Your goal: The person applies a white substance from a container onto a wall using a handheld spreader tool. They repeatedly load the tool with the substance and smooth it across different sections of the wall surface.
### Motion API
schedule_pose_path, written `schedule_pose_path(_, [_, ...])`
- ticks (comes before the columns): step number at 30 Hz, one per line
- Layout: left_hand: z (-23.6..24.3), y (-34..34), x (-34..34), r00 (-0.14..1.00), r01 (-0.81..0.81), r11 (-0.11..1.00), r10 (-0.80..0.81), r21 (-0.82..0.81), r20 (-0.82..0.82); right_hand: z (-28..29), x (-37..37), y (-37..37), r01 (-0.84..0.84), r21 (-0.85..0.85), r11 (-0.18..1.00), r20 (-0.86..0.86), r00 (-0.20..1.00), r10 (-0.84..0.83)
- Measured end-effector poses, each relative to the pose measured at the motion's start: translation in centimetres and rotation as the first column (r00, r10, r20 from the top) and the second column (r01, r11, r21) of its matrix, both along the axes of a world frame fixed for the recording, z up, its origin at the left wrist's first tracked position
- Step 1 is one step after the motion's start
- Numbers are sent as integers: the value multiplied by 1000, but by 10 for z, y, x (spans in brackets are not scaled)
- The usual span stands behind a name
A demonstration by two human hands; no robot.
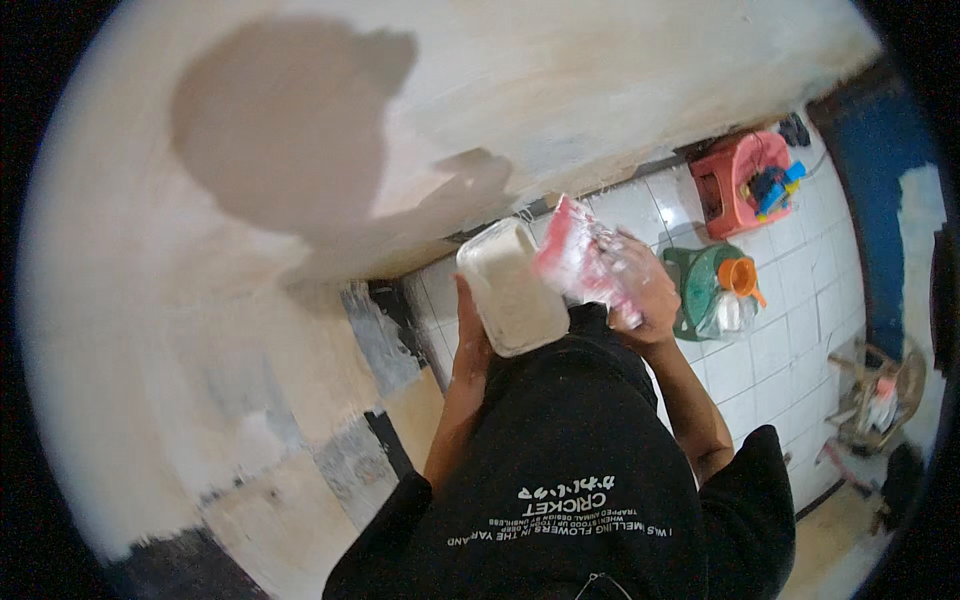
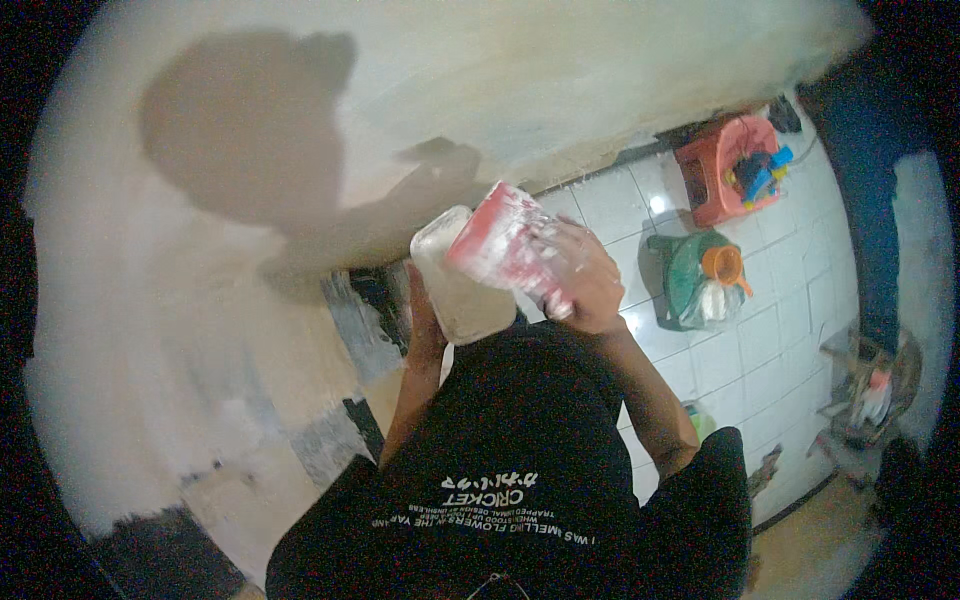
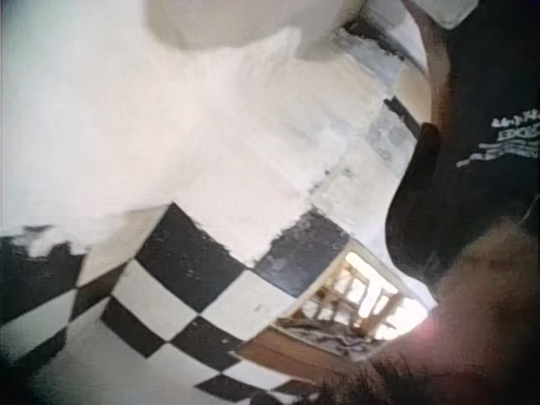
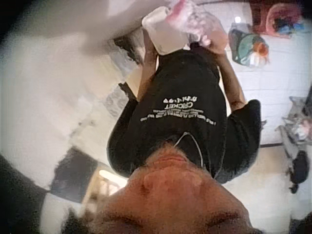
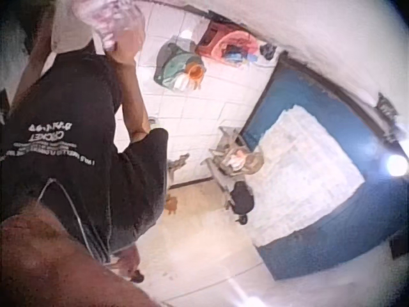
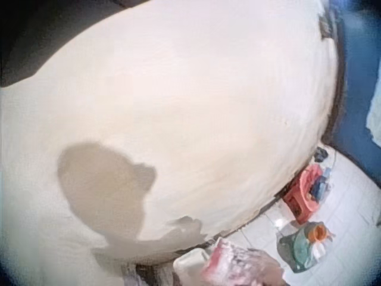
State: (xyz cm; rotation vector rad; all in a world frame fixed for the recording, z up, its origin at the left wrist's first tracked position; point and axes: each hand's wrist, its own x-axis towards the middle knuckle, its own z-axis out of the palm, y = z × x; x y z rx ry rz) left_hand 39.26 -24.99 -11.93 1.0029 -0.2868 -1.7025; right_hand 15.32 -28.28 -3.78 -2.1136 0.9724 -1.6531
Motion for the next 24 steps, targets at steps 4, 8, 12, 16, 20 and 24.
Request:
schedule_pose_path(4, [10, 4, -8, 998, -18, 997, 13, -73, -68, 24, 9, 23, -79, 617, 783, 379, 902, -208])
schedule_pose_path(8, [16, 10, -12, 987, -37, 998, 28, -54, -155, 47, 14, 28, -10, 634, 774, 215, 963, -164])
schedule_pose_path(12, [26, 32, -6, 983, -120, 985, 100, -126, -157, 76, 55, 46, 112, 631, 768, -249, 966, 64])
schedule_pose_path(16, [10, 62, 10, 982, -160, 959, 131, -233, -135, 57, 96, 72, 99, 605, 790, -362, 918, 163])
schedule_pose_path(20, [5, 87, 21, 981, -151, 960, 116, -238, -154, 53, 120, 89, 72, 569, 819, -421, 881, 215])
schedule_pose_path(24, [18, 109, 36, 983, -159, 964, 135, -212, -126, 58, 135, 109, 0, 550, 835, -405, 875, 267])
